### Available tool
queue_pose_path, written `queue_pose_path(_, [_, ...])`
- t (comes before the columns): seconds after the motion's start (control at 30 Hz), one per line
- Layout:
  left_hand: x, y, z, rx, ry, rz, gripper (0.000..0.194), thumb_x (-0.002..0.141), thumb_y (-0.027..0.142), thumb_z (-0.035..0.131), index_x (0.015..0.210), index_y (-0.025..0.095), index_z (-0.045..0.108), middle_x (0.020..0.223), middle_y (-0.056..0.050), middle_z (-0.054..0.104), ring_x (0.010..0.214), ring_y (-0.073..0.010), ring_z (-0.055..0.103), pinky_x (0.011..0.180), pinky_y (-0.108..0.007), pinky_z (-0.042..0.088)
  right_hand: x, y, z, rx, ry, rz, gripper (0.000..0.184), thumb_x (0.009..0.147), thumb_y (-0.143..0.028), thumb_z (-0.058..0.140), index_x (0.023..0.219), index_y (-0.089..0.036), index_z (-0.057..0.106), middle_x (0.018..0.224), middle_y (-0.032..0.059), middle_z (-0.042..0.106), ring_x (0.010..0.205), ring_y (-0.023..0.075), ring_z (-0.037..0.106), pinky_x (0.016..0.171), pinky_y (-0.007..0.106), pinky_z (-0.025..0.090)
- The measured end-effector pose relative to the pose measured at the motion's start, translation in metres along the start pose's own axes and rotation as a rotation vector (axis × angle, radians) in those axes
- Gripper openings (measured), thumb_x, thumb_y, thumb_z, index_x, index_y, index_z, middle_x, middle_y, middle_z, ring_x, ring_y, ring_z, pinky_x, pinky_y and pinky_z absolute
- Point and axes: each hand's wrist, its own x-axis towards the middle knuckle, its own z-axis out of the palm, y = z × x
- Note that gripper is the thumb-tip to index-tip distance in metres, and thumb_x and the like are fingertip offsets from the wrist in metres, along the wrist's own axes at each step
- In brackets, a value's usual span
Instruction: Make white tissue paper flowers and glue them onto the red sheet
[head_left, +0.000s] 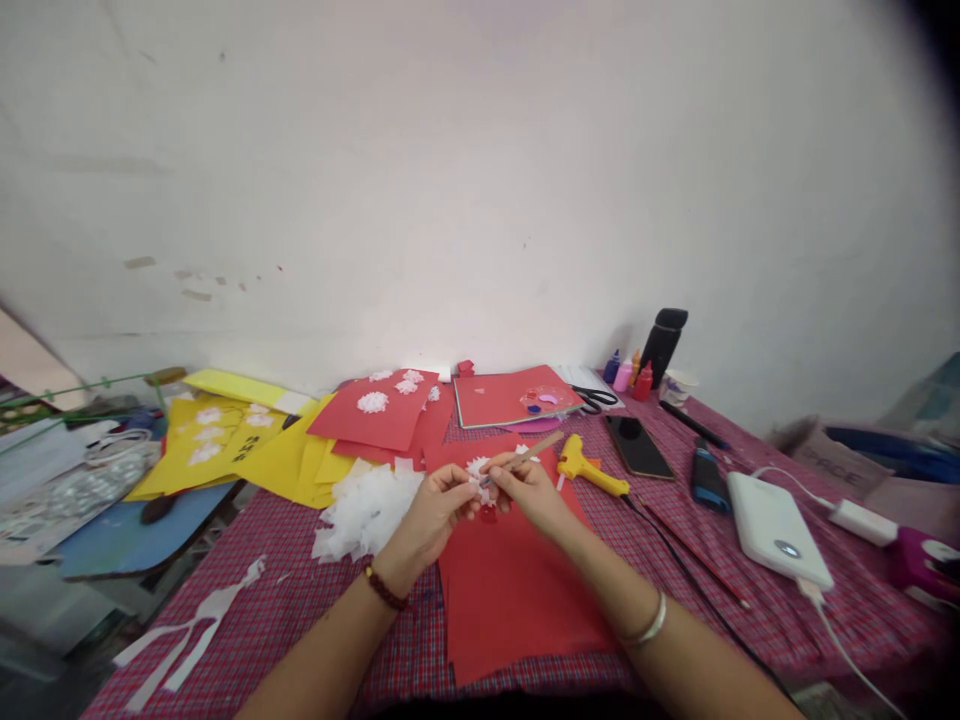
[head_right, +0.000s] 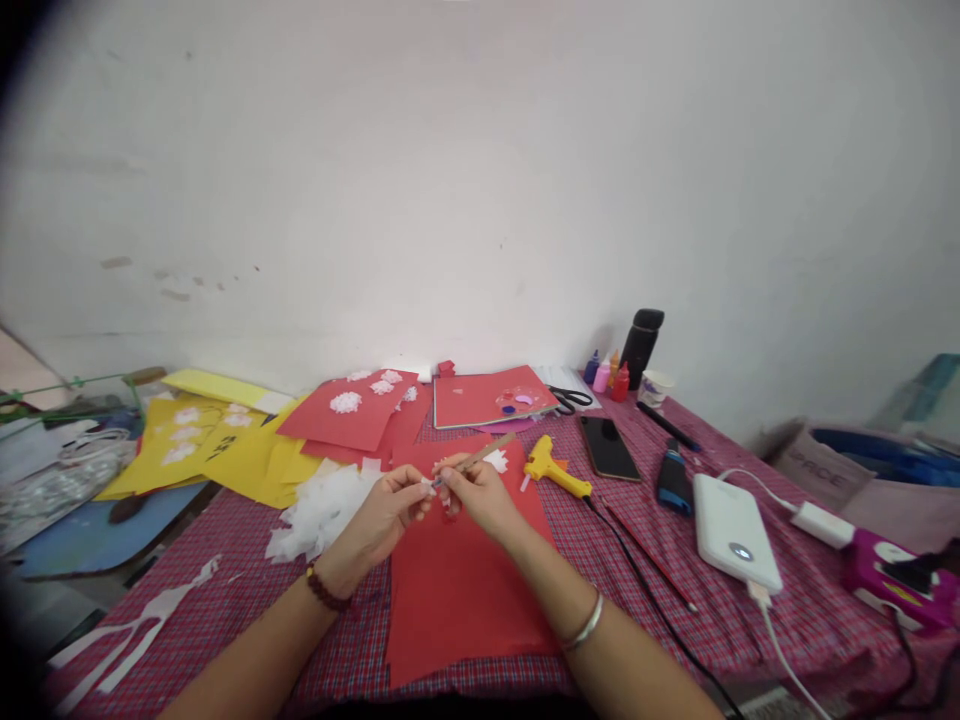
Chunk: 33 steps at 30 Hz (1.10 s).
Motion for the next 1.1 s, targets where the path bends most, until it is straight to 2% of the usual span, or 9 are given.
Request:
queue_pose_path(0.13, [-0.0006,-0.0001,-0.0038,-0.094,-0.024,-0.061,0.014,0.071,0.019,0.069,0.07,0.013,0.056,0.065,0.0,0.062,0.057,-0.007,0.056,0.058,-0.018,0.043,0.0006,-0.0009,-0.0041,0.019,0.036,-0.023,0.029,0.076,-0.045,0.062,0.079,-0.016,0.059,0.051,-0.0039,0.054,0.04,0.0081,0.048,0.041,0.021,0.039])
queue_pose_path(0.27, [-0.0007,0.0006,-0.0029,-0.118,-0.051,-0.071,0.016,0.071,0.02,0.07,0.071,0.013,0.056,0.065,0.0,0.062,0.059,-0.0083,0.059,0.06,-0.019,0.045,0.0009,0.0011,-0.0033,-0.02,-0.004,-0.018,0.031,0.075,-0.047,0.062,0.079,-0.016,0.059,0.054,-0.0021,0.058,0.041,0.0086,0.049,0.042,0.021,0.04])
queue_pose_path(0.53, [0.0,0.0008,-0.0037,-0.011,-0.04,-0.01,0.014,0.075,0.024,0.067,0.076,0.012,0.059,0.072,-0.003,0.066,0.06,-0.0091,0.059,0.058,-0.021,0.045,0.0019,0.0037,-0.0025,0.005,-0.033,-0.018,0.028,0.073,-0.042,0.066,0.081,-0.016,0.058,0.059,-0.001,0.063,0.04,0.0091,0.051,0.04,0.021,0.04])
queue_pose_path(0.63, [0.0008,0.0004,-0.0048,0.022,-0.009,-0.007,0.015,0.075,0.026,0.066,0.076,0.012,0.062,0.068,-0.002,0.064,0.056,-0.0075,0.056,0.056,-0.019,0.042,0.0009,0.0033,-0.001,-0.017,-0.017,-0.029,0.027,0.072,-0.04,0.066,0.081,-0.016,0.058,0.061,-0.0002,0.065,0.04,0.0097,0.052,0.04,0.022,0.04])
queue_pose_path(0.77, [0.0007,-0.0003,-0.004,0.08,0.011,-0.027,0.019,0.076,0.03,0.065,0.076,0.012,0.064,0.065,-0.002,0.063,0.054,-0.0082,0.055,0.054,-0.02,0.041,-0.0003,0.0024,-0.0011,-0.174,0.062,-0.085,0.025,0.075,-0.038,0.063,0.069,-0.016,0.056,0.053,-0.0015,0.058,0.041,0.0084,0.049,0.04,0.021,0.037])
queue_pose_path(0.9, [-0.001,-0.0019,-0.0006,0.133,-0.038,-0.033,0.021,0.078,0.032,0.062,0.077,0.012,0.062,0.069,-0.004,0.065,0.057,-0.0098,0.057,0.056,-0.022,0.043,0.0005,0.0027,-0.0045,-0.241,0.041,-0.057,0.029,0.079,-0.042,0.057,0.067,-0.016,0.054,0.049,-0.0031,0.051,0.04,0.0077,0.045,0.039,0.02,0.034])
queue_pose_path(0.97, [-0.0016,-0.0039,0.0012,0.159,-0.069,-0.021,0.02,0.078,0.03,0.062,0.088,0.012,0.062,0.071,-0.004,0.065,0.059,-0.0105,0.058,0.057,-0.023,0.043,0.0008,0.0025,-0.0045,-0.218,0.017,-0.02,0.03,0.08,-0.044,0.055,0.067,-0.017,0.05,0.048,-0.0037,0.051,0.039,0.0078,0.044,0.039,0.02,0.033])
queue_pose_path(1.1, [-0.0022,-0.0067,0.0035,0.171,-0.073,-0.004,0.046,0.077,0.026,0.062,0.119,0.014,0.049,0.069,-0.002,0.063,0.059,-0.0122,0.058,0.054,-0.023,0.042,0.0008,0.0003,-0.0016,-0.118,-0.022,0.046,0.03,0.078,-0.045,0.057,0.07,-0.018,0.047,0.048,-0.0049,0.051,0.037,0.0078,0.044,0.038,0.02,0.034])
